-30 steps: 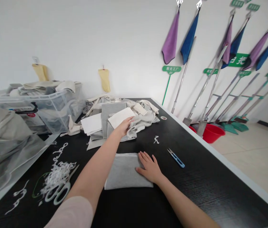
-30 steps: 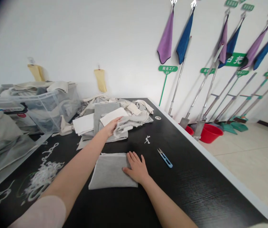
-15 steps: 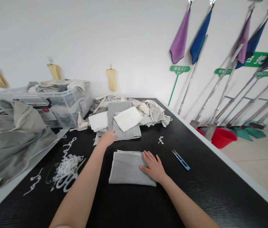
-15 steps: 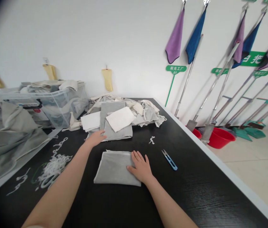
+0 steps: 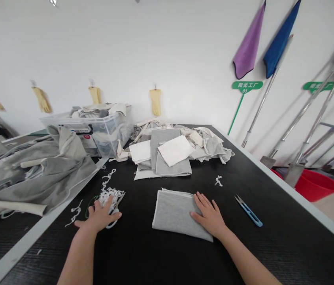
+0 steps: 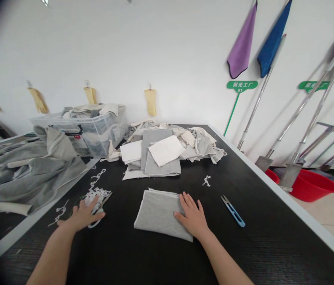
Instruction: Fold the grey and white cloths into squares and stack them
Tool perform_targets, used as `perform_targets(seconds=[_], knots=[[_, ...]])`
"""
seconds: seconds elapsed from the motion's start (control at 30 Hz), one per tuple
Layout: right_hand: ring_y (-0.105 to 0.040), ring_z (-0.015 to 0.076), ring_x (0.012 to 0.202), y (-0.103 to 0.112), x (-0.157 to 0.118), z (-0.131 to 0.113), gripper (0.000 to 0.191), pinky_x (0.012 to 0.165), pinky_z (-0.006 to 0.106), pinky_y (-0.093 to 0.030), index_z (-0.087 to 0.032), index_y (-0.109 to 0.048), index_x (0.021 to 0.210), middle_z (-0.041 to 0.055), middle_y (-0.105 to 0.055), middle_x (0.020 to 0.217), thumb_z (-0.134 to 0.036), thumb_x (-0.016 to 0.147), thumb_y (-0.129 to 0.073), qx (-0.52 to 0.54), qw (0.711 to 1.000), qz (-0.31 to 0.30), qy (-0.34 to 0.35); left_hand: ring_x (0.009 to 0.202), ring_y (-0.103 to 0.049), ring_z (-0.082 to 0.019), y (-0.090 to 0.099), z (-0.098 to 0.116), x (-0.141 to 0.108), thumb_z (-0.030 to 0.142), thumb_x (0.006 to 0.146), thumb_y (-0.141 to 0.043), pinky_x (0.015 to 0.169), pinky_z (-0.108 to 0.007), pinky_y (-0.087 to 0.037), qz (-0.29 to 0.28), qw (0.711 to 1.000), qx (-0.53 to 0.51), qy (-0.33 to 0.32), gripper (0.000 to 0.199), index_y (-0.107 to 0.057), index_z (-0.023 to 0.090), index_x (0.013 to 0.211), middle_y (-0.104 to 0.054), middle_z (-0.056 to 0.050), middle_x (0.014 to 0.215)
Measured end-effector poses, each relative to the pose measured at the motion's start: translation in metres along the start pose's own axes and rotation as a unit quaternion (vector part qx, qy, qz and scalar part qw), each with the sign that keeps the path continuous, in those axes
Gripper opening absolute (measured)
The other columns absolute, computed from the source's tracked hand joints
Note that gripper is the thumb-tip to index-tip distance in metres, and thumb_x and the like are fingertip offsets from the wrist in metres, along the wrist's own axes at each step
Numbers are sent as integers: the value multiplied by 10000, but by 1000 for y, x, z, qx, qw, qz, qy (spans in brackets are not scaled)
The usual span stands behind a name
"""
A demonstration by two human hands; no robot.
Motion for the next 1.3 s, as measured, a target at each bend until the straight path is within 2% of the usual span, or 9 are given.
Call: perform_targets(seconds=[0.13,0.5,0.57,0.73,0.87,0.97,1.07,1.2,1.3], knots=[[-89,191,1225,0,1,0,619,966,420,-75,-245,-132,1283,-17,-133,1350,-523,745,-258,-1,1000,-8,-2,1187,-42,-394,0,20,6,699,574,-301,752,-684,-103,-13,999,26,21,805,-162,317,1268,-98,-136,1345],[-96,195,1224,0,2,-1,617,965,425,-80,-249,-143,1281,-12,-151,1346,-533,744,-249,-7,1000,-6,1,1194,-149,-315,10,55,52,553,721,-240,840,-611,-103,62,998,-11,-12,553,-311,306,1212,-244,-81,1314],[-96,191,1224,-1,2,-1,617,967,422,-79,-249,-143,1281,-15,-150,1346,-533,743,-251,-6,1000,-7,1,1179,-183,-313,20,60,50,507,738,-266,839,-600,-116,109,994,-15,-2,508,-326,307,1201,-257,-77,1308],[-102,178,1224,0,2,0,618,970,418,-77,-253,-140,1280,-31,-142,1346,-539,743,-247,-1,1000,2,10,1050,-355,-257,49,62,18,372,788,-245,867,-464,-204,310,950,-6,45,395,-486,241,1073,-410,-69,1194],[-105,185,1223,-1,3,0,620,969,416,-87,-251,-142,1280,-25,-152,1345,-542,742,-244,-6,1000,-1,10,1038,-364,-271,40,66,14,436,761,-277,865,-544,-127,261,965,13,5,389,-486,303,1061,-430,-45,1179],[-105,189,1223,-2,3,0,621,967,416,-89,-251,-145,1280,-22,-154,1345,-542,741,-245,-9,1000,-6,6,1118,-272,-330,21,68,31,526,722,-279,797,-647,-43,165,986,15,-16,478,-383,348,1153,-333,-69,1262],[-114,194,1220,-1,3,-1,615,964,416,-87,-259,-150,1279,-20,-167,1342,-538,740,-251,-10,1000,-6,3,1171,-186,-332,12,68,58,545,717,-261,815,-629,-83,106,994,4,-26,547,-320,311,1208,-244,-99,1310],[-169,199,1201,5,3,-3,585,952,397,-117,-266,-198,1267,-14,-232,1321,-512,742,-277,-11,1000,16,0,1184,-156,-336,24,66,85,512,725,-279,832,-605,-109,105,994,-4,2,541,-335,276,1208,-217,-115,1319],[-268,209,1144,12,4,-4,550,899,375,-218,-262,-261,1247,5,-339,1262,-477,742,-305,0,999,46,-8,1165,-204,-329,39,75,76,442,741,-300,841,-582,-135,183,983,5,15,475,-405,246,1161,-276,-129,1287]])
Point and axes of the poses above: each hand's wrist, its own x-axis towards the middle knuckle, its own y-axis out of the back of the hand, z = x × y, the point moved 6 cm from there along x, towards the middle knuckle
